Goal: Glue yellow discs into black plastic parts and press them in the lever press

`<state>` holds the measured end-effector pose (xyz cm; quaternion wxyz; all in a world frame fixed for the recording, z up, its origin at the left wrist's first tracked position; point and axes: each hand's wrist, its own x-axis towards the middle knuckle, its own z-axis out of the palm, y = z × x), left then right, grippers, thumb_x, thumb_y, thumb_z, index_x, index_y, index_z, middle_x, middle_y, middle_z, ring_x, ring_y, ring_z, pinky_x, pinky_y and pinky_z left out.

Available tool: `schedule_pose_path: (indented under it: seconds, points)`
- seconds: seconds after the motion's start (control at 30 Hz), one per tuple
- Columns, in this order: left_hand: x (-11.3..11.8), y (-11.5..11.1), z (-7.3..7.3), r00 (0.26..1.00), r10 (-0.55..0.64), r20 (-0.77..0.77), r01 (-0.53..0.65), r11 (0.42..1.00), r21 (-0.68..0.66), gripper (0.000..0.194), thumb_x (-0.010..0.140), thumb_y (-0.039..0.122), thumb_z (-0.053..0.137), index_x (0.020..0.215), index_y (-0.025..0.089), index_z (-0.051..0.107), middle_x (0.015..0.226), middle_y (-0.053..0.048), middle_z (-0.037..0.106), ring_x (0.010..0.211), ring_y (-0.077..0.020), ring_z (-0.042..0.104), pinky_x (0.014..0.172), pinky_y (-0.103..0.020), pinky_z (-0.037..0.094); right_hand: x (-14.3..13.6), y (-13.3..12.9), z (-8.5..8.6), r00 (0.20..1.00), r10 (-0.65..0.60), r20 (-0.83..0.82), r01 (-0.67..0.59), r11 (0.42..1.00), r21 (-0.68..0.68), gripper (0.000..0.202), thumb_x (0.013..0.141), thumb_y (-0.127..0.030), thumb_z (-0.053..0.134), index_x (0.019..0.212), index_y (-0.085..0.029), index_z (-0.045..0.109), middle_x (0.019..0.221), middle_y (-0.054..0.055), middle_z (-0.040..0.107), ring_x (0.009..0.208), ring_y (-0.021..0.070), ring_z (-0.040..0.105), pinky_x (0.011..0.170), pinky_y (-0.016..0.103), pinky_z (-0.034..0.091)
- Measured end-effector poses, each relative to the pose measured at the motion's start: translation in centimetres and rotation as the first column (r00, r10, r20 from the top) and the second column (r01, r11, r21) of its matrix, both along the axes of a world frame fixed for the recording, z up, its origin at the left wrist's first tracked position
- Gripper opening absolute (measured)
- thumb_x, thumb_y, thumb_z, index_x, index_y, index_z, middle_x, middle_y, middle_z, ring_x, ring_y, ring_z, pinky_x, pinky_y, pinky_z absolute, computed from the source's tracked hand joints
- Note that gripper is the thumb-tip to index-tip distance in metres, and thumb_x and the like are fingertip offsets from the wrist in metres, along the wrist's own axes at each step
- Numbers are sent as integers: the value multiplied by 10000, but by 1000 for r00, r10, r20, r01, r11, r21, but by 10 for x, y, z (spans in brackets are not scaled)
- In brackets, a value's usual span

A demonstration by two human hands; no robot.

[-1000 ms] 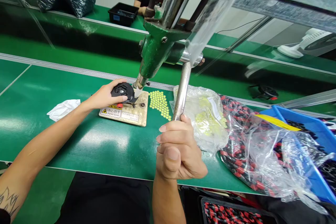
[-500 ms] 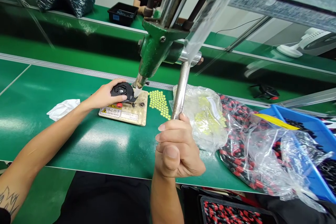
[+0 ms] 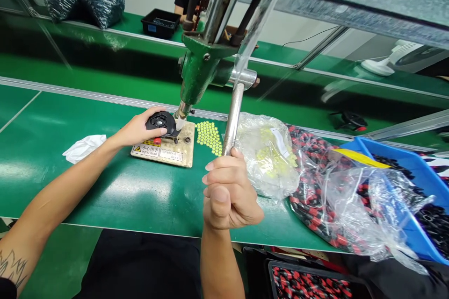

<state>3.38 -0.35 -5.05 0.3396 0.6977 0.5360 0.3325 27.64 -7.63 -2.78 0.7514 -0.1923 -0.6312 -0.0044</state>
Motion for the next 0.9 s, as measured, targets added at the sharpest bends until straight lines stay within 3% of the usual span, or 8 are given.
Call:
schedule_pose_path:
  seconds: [0.33, 0.6, 0.7, 0.8, 0.9]
  points:
    - [1, 1, 2, 1000, 1, -13, -1, 1000, -7, 791, 822, 559, 754, 1517, 233, 568, 1403, -72, 727, 1259, -319, 694, 1114, -434, 519, 2, -1, 0, 1000, 3, 17, -3, 1000, -23, 447, 1011, -243, 615, 573, -214, 533, 576, -50, 583, 599, 134, 600, 977, 448, 562]
    - [2, 0, 2, 1000, 11, -27, -11, 1000, 7, 760, 823, 563, 754, 1495, 247, 594, 1401, -64, 730, 1247, -315, 705, 1091, -417, 533, -9, -8, 14, 997, -43, -57, 38, 996, -79, 479, 986, -202, 595, 527, -208, 456, 539, -52, 507, 545, 127, 554, 940, 490, 591]
    - [3, -1, 3, 999, 18, -32, -17, 1000, 9, 748, 828, 550, 747, 1494, 249, 589, 1391, -61, 733, 1240, -310, 706, 1087, -416, 534, -7, -6, 8, 996, -48, -75, 42, 997, -71, 473, 979, -200, 598, 525, -205, 467, 543, -52, 519, 550, 129, 564, 942, 494, 592]
    - [4, -3, 5, 998, 34, -45, -34, 999, 6, 732, 833, 552, 745, 1488, 262, 592, 1397, -58, 730, 1234, -313, 709, 1072, -416, 542, 0, -1, -5, 999, -34, -3, 34, 999, -18, 444, 972, -207, 623, 543, -201, 507, 576, -55, 579, 578, 127, 603, 952, 457, 579]
    - [4, -3, 5, 998, 41, -55, -41, 999, 1, 731, 831, 563, 749, 1483, 272, 596, 1399, -58, 729, 1236, -321, 709, 1068, -425, 543, 5, 1, -12, 998, -11, 68, 15, 998, -54, 432, 980, -206, 618, 557, -199, 528, 590, -48, 601, 624, 138, 628, 995, 466, 549]
